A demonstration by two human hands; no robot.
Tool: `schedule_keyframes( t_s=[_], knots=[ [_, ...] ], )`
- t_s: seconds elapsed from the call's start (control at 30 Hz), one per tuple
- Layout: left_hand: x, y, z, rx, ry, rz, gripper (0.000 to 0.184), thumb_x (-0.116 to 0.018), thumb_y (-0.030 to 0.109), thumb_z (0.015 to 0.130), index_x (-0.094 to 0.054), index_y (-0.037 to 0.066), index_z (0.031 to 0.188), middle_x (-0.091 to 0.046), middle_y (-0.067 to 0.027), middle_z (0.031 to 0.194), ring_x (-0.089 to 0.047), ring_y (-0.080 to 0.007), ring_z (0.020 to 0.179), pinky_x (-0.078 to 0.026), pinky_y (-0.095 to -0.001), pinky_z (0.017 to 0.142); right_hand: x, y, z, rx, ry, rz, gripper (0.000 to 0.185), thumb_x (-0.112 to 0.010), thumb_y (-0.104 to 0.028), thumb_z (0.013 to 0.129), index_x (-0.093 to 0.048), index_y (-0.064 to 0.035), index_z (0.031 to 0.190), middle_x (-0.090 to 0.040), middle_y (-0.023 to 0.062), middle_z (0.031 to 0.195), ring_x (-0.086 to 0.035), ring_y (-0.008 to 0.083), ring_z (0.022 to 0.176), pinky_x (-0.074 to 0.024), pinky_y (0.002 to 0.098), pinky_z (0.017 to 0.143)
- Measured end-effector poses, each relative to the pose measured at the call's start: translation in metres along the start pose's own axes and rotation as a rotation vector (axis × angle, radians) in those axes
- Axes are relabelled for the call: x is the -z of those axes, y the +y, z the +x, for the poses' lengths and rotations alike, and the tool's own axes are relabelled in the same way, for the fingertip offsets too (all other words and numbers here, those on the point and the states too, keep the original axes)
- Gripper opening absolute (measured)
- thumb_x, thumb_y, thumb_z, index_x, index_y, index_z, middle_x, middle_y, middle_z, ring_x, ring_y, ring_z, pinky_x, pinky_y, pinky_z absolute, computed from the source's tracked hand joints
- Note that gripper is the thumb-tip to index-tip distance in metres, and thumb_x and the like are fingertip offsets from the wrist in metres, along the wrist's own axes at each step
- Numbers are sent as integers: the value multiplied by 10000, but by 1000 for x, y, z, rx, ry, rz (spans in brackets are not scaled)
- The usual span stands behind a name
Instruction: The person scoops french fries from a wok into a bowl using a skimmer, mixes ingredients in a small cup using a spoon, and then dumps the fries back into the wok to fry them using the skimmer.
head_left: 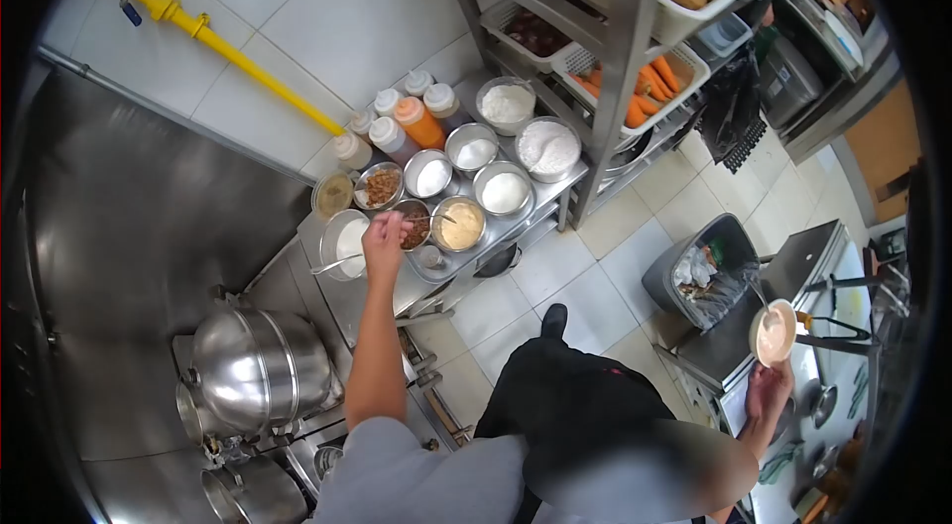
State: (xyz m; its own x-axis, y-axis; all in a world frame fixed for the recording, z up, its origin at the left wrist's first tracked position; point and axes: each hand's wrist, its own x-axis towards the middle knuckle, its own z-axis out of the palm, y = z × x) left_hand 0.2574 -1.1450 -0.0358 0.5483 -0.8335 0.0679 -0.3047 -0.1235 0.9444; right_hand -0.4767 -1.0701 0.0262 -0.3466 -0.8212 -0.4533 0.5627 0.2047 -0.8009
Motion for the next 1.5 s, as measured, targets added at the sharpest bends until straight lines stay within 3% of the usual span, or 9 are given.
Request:
schedule_keyframes(
  t_s=[0.23, 0.37, 0.6, 0.67, 0.8, 0.9, 1.03, 1.2, 1.5],
  knots=[
    [14, -59, -48, 125, 209, -344, 212, -592, 201, 988, -645, 3, 1043, -715, -97, 906, -611, -99, 722, -489, -220, 665, -117, 20, 29, -63, -170, -157, 581, -515, -62, 818, -435, -85, 1393, -658, 53, 1104, -609, 117, 638, -521, 215, 544],
    [-13, 20, -4, 57, 356, -341, 248, -605, 187, 983, -639, -40, 1076, -715, -114, 914, -650, -122, 780, -523, -246, 720, -170, 28, 27, -63, -169, -180, 609, -508, -82, 802, -418, -83, 1404, -664, 67, 1051, -598, 118, 597, -522, 225, 500],
    [-96, 6, 130, -67, 52, -57, 219, -626, 181, 949, -718, -18, 945, -735, -100, 841, -695, -188, 733, -532, -303, 683, -214, 40, 22, -106, -195, -192, 590, -492, -85, 788, -447, -104, 1377, -662, 48, 1049, -617, 112, 641, -546, 217, 567],
    [-113, 1, 145, -258, 14, 330, 239, -618, 206, 944, -724, -7, 972, -743, -115, 886, -698, -218, 747, -535, -298, 722, -216, 42, 20, -115, -170, -203, 607, -485, -85, 774, -442, -104, 1380, -662, 57, 1054, -613, 112, 627, -537, 221, 538],
    [-115, 11, 151, -302, -320, 300, 250, -616, 297, 927, -745, 85, 958, -719, -134, 878, -696, -317, 805, -530, -385, 721, -216, 46, 12, -95, -139, -202, 648, -468, -69, 756, -407, -76, 1401, -649, 100, 1053, -596, 138, 585, -525, 238, 472],
    [-90, 29, 152, -326, -399, 414, 250, -620, 298, 925, -743, 84, 969, -721, -134, 885, -698, -312, 820, -532, -377, 713, -208, 49, 13, -61, -150, -243, 644, -469, -72, 754, -406, -68, 1395, -639, 107, 1060, -593, 139, 590, -526, 241, 479],
    [-95, 24, 161, -357, -285, 351, 248, -625, 301, 919, -745, 96, 991, -718, -140, 891, -697, -314, 815, -533, -371, 707, -198, 55, 18, -81, -168, -242, 644, -477, -72, 755, -400, -63, 1394, -635, 105, 1063, -594, 139, 589, -527, 243, 479],
    [-90, 35, 152, -345, -531, 506, 214, -625, 280, 904, -752, 126, 980, -712, -145, 873, -684, -324, 798, -528, -379, 703, -207, 54, 21, -77, -169, -232, 653, -481, -70, 755, -392, -62, 1402, -638, 106, 1054, -595, 138, 588, -522, 242, 472],
    [-77, 34, 141, -448, -459, 505, 215, -616, 247, 913, -745, 84, 967, -721, -127, 889, -691, -313, 822, -534, -379, 721, -217, 56, 23, -94, -167, -220, 652, -469, -51, 750, -400, -67, 1398, -642, 108, 1036, -597, 139, 583, -523, 248, 460]
  ],
)
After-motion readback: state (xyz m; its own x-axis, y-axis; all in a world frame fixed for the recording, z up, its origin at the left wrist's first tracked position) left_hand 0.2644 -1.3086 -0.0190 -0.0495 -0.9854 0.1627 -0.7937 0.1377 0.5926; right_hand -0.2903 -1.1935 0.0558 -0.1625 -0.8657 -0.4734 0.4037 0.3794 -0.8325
